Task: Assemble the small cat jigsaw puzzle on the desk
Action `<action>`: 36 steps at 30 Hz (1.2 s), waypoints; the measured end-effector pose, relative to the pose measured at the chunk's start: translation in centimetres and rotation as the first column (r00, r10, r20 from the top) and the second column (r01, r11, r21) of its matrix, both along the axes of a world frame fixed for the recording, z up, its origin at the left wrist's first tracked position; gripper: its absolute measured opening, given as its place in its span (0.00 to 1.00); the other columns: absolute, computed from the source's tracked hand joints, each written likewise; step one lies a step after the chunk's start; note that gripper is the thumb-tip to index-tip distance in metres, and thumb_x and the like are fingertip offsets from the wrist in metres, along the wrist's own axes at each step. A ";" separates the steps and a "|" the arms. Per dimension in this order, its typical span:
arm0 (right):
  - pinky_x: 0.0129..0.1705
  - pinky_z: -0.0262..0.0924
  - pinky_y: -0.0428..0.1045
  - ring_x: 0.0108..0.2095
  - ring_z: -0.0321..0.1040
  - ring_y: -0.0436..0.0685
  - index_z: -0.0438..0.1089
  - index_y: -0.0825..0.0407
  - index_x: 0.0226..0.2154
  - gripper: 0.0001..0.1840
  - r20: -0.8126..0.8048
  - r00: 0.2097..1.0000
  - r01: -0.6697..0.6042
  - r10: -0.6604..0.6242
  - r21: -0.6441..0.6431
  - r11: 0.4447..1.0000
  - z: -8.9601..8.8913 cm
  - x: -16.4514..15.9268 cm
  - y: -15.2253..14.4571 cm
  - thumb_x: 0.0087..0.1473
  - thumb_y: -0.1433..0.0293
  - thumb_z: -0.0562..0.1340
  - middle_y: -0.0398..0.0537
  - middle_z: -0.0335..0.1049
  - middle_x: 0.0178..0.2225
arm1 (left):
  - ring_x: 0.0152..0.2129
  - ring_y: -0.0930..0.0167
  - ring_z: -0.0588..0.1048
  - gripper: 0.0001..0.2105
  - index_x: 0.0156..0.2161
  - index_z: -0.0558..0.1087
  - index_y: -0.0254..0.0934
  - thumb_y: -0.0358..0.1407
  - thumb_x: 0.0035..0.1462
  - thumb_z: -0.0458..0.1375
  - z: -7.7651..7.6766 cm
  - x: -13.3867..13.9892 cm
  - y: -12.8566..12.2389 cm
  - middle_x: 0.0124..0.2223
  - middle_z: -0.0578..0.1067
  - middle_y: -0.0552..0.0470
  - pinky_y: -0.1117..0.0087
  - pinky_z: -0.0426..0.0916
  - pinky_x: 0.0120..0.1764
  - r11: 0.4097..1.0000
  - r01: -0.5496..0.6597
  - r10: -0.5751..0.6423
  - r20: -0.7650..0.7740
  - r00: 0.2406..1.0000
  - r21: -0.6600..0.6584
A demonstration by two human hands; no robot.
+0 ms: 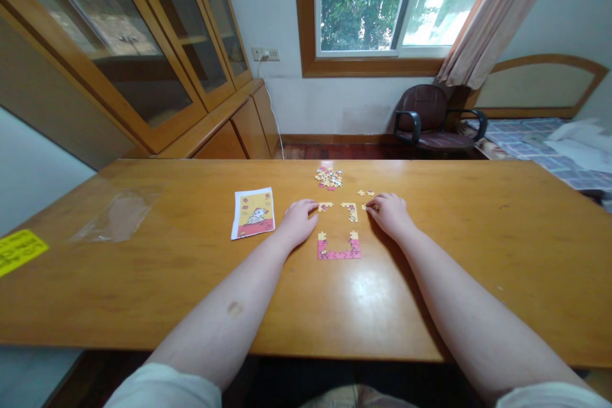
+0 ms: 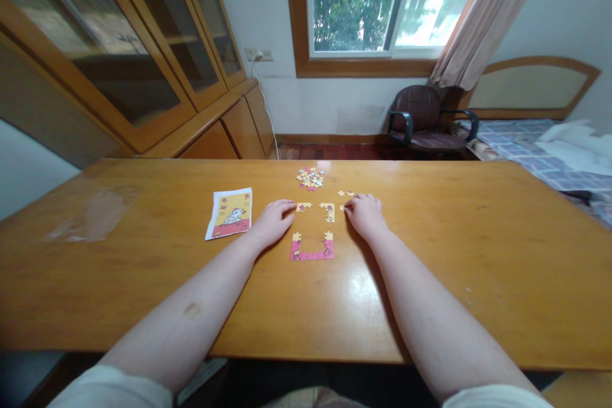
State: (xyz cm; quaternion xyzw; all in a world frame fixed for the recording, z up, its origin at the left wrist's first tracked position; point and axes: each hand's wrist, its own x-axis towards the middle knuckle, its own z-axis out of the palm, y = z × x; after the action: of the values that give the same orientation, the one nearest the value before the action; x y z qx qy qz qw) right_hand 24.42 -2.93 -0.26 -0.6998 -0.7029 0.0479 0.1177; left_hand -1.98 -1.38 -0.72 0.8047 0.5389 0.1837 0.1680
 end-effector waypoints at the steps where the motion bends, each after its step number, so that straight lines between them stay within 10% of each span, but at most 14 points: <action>1: 0.45 0.50 0.54 0.45 0.62 0.60 0.77 0.48 0.36 0.10 0.000 1.000 0.004 -0.004 -0.003 1.000 0.0 0.0 0.0 0.56 0.66 0.60 0.50 0.74 0.42 | 0.53 0.63 0.69 0.18 0.50 0.75 0.35 0.34 0.57 0.51 0.0 0.0 0.0 0.55 0.73 0.44 0.61 0.60 0.59 1.000 0.000 0.000 -0.002 1.000 0.000; 15: 0.45 0.51 0.53 0.46 0.63 0.62 0.74 0.51 0.39 0.11 0.071 0.997 0.033 -0.031 -0.024 0.999 0.9 -1.1 -0.7 0.59 0.65 0.58 0.52 0.73 0.44 | 0.54 0.62 0.69 0.18 0.51 0.74 0.34 0.34 0.57 0.51 0.6 0.2 -0.4 0.55 0.72 0.43 0.60 0.60 0.59 1.000 -0.010 0.010 -0.017 1.000 -0.018; 20: 0.46 0.50 0.53 0.45 0.63 0.60 0.73 0.51 0.39 0.10 0.066 0.980 -0.191 0.187 0.070 0.979 0.8 -3.5 -2.4 0.60 0.66 0.58 0.52 0.72 0.42 | 0.52 0.62 0.69 0.18 0.50 0.75 0.35 0.33 0.57 0.52 0.5 0.3 -0.4 0.54 0.73 0.44 0.58 0.62 0.58 1.000 0.006 -0.006 -0.010 1.000 0.012; 28: 0.46 0.49 0.52 0.44 0.62 0.60 0.73 0.51 0.38 0.11 0.073 0.928 -0.372 0.366 0.082 0.925 0.2 -6.2 -3.4 0.59 0.64 0.58 0.52 0.72 0.41 | 0.49 0.65 0.70 0.14 0.41 0.80 0.44 0.31 0.56 0.53 0.9 1.0 -1.4 0.48 0.77 0.50 0.58 0.62 0.56 0.949 0.312 -0.311 -0.021 0.950 0.053; 36: 0.47 0.50 0.56 0.48 0.61 0.63 0.72 0.52 0.47 0.18 0.021 0.992 0.120 -0.122 0.066 0.991 0.5 -0.8 -0.6 0.61 0.65 0.51 0.56 0.71 0.48 | 0.55 0.62 0.65 0.14 0.45 0.78 0.47 0.33 0.57 0.53 1.3 0.7 -1.8 0.54 0.73 0.49 0.53 0.56 0.59 0.939 0.340 -0.334 -0.100 0.937 0.055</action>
State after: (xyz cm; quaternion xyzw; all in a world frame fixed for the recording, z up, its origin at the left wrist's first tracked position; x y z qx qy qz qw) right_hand 23.62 -3.49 0.25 -0.7376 -0.6617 0.0090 0.1341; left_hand -1.26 -3.21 0.63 0.8980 0.3932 0.1351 0.1441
